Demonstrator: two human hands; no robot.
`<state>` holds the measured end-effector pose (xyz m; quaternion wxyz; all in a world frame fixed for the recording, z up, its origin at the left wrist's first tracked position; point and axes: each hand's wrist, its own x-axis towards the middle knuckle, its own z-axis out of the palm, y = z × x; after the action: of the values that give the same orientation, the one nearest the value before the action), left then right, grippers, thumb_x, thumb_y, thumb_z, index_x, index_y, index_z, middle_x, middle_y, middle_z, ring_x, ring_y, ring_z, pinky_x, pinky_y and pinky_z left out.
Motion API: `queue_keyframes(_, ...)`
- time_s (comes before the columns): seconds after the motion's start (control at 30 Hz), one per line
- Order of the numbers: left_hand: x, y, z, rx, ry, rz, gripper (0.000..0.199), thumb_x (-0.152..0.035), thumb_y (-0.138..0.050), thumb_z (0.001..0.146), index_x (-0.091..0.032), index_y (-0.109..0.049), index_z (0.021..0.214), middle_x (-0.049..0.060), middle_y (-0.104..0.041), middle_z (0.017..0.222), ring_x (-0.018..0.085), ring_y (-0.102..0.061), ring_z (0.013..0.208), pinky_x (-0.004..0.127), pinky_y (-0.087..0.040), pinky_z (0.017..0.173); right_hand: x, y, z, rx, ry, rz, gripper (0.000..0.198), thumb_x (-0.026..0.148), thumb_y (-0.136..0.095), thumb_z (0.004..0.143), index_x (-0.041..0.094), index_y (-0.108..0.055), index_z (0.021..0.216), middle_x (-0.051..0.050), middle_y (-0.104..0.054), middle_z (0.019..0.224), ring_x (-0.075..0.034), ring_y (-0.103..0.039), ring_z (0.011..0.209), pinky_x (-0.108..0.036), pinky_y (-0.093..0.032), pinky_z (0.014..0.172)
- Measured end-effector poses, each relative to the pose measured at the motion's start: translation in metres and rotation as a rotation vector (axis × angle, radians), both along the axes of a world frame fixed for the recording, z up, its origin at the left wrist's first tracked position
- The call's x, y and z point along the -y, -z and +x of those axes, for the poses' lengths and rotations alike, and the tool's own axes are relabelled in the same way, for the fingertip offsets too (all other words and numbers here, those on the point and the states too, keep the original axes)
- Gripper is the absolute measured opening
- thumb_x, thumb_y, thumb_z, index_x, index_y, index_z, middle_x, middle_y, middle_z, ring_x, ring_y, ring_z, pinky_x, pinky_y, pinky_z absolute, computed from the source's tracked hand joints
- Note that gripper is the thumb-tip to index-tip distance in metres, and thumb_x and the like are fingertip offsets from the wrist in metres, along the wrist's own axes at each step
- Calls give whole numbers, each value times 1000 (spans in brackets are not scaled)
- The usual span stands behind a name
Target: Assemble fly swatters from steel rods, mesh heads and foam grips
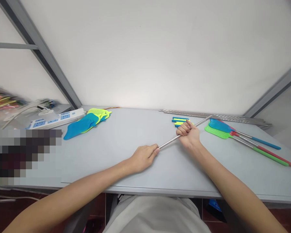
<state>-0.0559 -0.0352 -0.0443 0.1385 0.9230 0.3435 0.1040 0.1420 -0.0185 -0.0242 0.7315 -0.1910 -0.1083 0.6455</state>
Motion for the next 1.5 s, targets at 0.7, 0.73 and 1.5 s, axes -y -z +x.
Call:
queue_keyframes(0.7,1,1,1,-15,59,24,31,-33,-15,85,-20,-37,67,-3,-44,55,12,-43,50,22,-29,49,0,-8,9,62,52,49,34,21,-38,77,18,-16,51,8,-9,40,-5,-11,31,-18,-15,29)
queue_keyframes(0.73,1,2,0,-12,51,40,30,-32,-15,85,-20,-36,68,-3,-45,56,12,-43,51,22,-29,49,1,-7,6,67,69,71,34,21,-39,76,18,-16,51,8,-8,40,-5,-11,31,-18,-15,29)
queue_keyframes(1.5,1,4,-2,70,-25,-36,29,-31,-15,85,-20,-32,64,-4,-37,51,11,-39,47,21,-29,48,-1,4,1,15,134,28,33,21,-36,78,18,-16,51,9,-8,40,-5,-10,31,-17,-16,28)
